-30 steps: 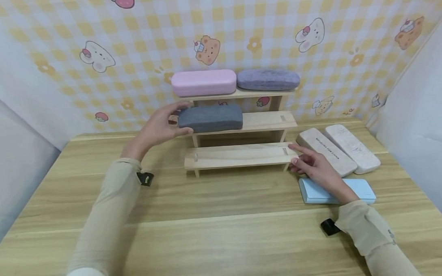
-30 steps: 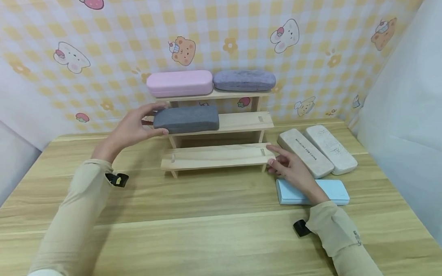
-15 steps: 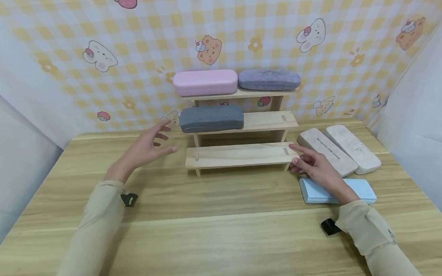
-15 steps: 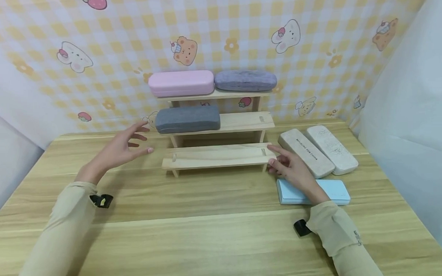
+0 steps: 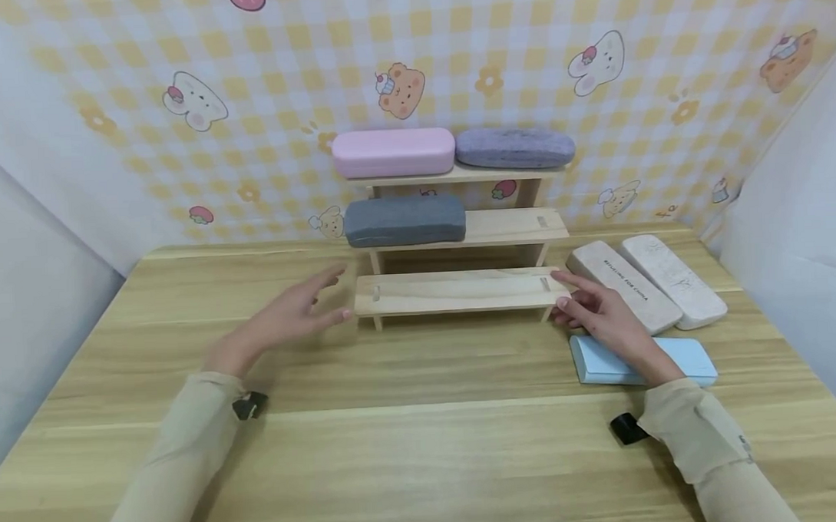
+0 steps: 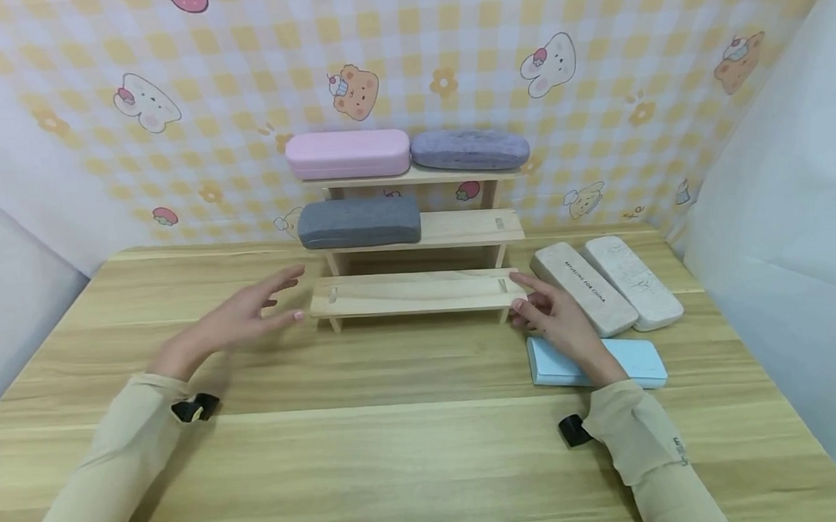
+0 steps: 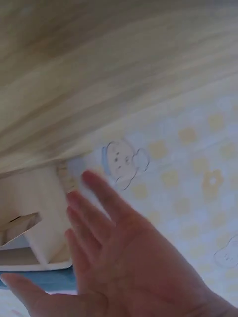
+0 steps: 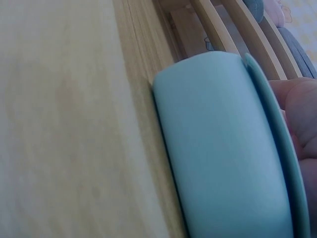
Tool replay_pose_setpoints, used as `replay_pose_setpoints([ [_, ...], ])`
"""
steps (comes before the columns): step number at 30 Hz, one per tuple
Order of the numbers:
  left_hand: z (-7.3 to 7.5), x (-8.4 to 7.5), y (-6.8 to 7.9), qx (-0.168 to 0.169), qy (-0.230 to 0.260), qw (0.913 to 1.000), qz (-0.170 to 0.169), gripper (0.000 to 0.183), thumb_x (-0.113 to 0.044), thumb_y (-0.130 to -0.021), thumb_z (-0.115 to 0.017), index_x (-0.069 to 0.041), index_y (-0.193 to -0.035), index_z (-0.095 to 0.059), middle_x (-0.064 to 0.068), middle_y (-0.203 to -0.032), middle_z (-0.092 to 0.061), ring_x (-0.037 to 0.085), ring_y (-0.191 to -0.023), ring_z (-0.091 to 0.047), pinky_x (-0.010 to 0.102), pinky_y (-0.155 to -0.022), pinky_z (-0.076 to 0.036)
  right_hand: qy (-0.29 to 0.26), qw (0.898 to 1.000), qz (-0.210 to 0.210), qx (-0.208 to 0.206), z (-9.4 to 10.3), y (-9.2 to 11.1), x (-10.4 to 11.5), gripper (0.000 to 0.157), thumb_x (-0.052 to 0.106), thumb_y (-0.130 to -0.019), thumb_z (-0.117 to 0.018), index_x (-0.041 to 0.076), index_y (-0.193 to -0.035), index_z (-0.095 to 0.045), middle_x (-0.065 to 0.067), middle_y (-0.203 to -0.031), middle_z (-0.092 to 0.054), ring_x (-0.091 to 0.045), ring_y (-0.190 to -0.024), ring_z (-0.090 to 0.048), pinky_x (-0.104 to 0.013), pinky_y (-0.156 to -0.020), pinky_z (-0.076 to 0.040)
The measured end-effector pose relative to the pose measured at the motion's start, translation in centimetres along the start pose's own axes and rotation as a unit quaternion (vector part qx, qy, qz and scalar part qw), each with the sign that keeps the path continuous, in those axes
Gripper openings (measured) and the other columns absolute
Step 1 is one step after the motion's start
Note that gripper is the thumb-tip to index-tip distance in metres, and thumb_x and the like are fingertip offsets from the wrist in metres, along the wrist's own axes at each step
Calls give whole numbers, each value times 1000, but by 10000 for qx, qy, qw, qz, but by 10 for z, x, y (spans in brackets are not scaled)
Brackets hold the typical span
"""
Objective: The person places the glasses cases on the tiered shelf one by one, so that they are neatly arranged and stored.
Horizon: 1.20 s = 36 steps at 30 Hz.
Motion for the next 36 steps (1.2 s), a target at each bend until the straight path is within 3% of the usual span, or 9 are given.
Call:
replay_pose_setpoints([
  [4,-19,-12,3,564,-366,9977,-27,68,-43,-99,-38,-17,-150,-1,7,-154,5,29,-140,-1,48,-109,-9,-26,10000,-59,21,0,0,0,51,17,-97,-51,7,-144,-34,-22,-97,-64,-17,-81,-64,-27,-69,-52],
  [6,-26,-16,2,651,-469,9967,-104,64,-41,-101,-32,-16,-150,0,8,-154,10,29,-139,4,49,-109,-7,-42,10000,-52,30,1,0,1,51,17,-97,-51,7,-144,-34,-22,-97,-64,-16,-81,-64,-27,-69,-52],
  [13,-35,-19,-2,582,-883,9944,90,72,-45,-99,-36,-10,-150,1,12,-154,11,32,-139,1,54,-107,-11,36,10000,23,41,1,0,1,50,19,-97,-51,7,-144,-35,-22,-97,-65,-17,-81,-65,-28,-69,-53],
  [21,-37,-26,-12,410,-1462,9884,21,73,-46,-99,-33,-3,-148,1,13,-154,8,27,-140,4,59,-106,-8,109,9999,43,27,1,0,1,50,20,-97,-51,7,-143,-35,-21,-96,-65,-18,-81,-65,-28,-68,-53],
  [27,-43,-29,-12,499,-1537,9867,173,76,-45,-99,-36,-4,-148,6,14,-154,11,26,-140,8,62,-104,-4,63,9999,138,29,1,-1,2,50,16,-97,-51,6,-143,-35,-23,-96,-65,-16,-80,-65,-27,-67,-53],
  [36,-42,-29,-12,390,-1629,9858,120,71,-41,-101,-32,-3,-148,5,12,-154,10,25,-140,6,62,-104,-7,0,9998,189,56,1,-2,2,50,14,-97,-50,4,-143,-34,-24,-95,-64,-15,-79,-65,-27,-67,-53],
])
Point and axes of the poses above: each hand's wrist, its own y-axis away from the middle knuckle, its own z-axis out of the back of the hand, x = y × z, the point moved 7 cm from there along -y, towards the middle knuckle
